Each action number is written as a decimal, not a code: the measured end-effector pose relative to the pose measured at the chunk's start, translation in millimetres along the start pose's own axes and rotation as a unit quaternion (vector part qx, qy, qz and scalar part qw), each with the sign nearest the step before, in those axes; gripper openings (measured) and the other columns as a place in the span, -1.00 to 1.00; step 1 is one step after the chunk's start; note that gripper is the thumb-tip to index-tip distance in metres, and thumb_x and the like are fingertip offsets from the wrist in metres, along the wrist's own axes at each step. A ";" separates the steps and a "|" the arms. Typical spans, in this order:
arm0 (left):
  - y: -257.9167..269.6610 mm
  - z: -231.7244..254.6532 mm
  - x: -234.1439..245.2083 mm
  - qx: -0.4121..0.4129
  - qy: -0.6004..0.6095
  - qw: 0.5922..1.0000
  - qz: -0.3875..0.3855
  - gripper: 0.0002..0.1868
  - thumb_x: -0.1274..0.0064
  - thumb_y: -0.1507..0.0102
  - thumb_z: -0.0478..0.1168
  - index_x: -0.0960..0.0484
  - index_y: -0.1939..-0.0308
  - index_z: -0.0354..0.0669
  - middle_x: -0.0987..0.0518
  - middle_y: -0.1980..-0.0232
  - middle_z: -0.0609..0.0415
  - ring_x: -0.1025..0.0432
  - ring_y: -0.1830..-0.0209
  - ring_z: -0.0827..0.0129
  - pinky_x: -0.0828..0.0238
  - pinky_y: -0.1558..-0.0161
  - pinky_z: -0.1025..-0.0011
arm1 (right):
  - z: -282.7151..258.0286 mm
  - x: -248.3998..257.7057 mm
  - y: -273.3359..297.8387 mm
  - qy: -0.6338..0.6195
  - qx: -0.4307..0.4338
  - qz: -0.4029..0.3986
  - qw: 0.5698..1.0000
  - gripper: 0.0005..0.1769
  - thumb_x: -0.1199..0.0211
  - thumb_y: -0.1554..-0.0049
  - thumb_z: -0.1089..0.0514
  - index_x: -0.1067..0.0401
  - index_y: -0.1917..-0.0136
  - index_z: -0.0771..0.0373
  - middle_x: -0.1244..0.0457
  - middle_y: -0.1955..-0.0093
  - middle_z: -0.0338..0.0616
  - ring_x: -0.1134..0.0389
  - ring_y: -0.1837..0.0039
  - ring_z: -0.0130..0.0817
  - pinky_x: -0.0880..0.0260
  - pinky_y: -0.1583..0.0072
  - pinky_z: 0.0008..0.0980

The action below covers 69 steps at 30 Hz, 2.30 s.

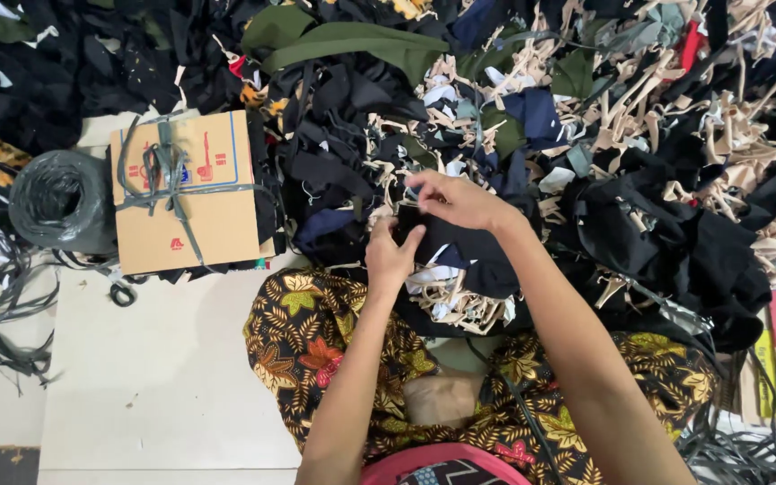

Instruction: Sorting and stacking black fabric scraps from a large pile of mixed fabric remnants.

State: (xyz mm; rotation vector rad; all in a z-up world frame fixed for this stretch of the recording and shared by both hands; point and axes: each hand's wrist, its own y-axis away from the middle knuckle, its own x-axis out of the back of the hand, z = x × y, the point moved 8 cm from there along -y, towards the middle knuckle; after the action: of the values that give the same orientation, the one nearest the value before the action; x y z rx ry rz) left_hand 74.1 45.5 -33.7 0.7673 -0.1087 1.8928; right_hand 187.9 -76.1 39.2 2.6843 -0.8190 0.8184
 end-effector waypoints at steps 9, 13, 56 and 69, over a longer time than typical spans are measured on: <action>-0.4 -2.6 0.2 -0.050 0.005 0.999 0.018 -0.49 0.00 -0.33 0.11 -0.51 -0.19 -0.16 -0.55 -0.11 -0.26 -0.46 -0.18 -0.19 -0.40 -0.20 -0.01 | 88.3 -34.8 4.4 0.296 -0.177 -0.028 0.938 -0.62 -0.35 -0.02 -0.40 -0.54 0.09 -0.17 -0.10 -0.31 -0.42 -0.06 -0.46 -0.08 -0.31 -0.29 0.07; 8.4 13.9 0.2 -0.074 0.013 0.997 -0.017 -0.36 -0.13 -0.22 0.22 -0.50 -0.20 -0.14 -0.55 -0.15 -0.22 -0.45 -0.22 -0.16 -0.39 -0.24 0.03 | 38.3 -23.6 8.0 0.194 -0.052 0.012 0.979 -0.78 -0.33 -0.11 -0.18 -0.49 0.07 -0.10 -0.19 -0.18 -0.32 -0.25 -0.35 -0.03 -0.28 -0.34 -0.05; -26.3 -52.5 -20.5 0.141 0.243 0.957 -0.068 -0.29 -0.12 -0.30 0.16 -0.37 -0.35 -0.22 -0.35 -0.37 -0.29 -0.25 -0.40 -0.19 -0.38 -0.18 -0.22 | 65.6 -15.5 178.1 0.198 -0.099 0.467 0.856 -0.57 -0.06 -0.37 0.05 -0.34 -0.48 0.01 -0.16 -0.38 -0.13 -0.16 -0.45 -0.07 -0.09 -0.45 -0.10; -27.3 -19.4 -21.8 0.131 0.421 0.885 -0.150 -0.89 -0.15 -0.29 -0.22 -0.59 0.12 -0.06 -0.63 0.15 0.13 -0.62 0.11 0.29 -0.62 0.09 0.21 | 111.8 15.4 218.6 -0.020 -0.334 0.528 0.781 -0.79 -0.16 -0.30 0.06 -0.54 -0.17 -0.03 -0.38 -0.01 -0.01 -0.40 -0.15 0.13 -0.36 -0.20 0.04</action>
State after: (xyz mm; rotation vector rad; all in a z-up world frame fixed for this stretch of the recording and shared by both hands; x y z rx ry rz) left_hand 93.9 48.4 -68.3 0.0615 0.7801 1.7970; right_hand 124.2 -302.1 -34.3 1.4654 -2.1769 0.4491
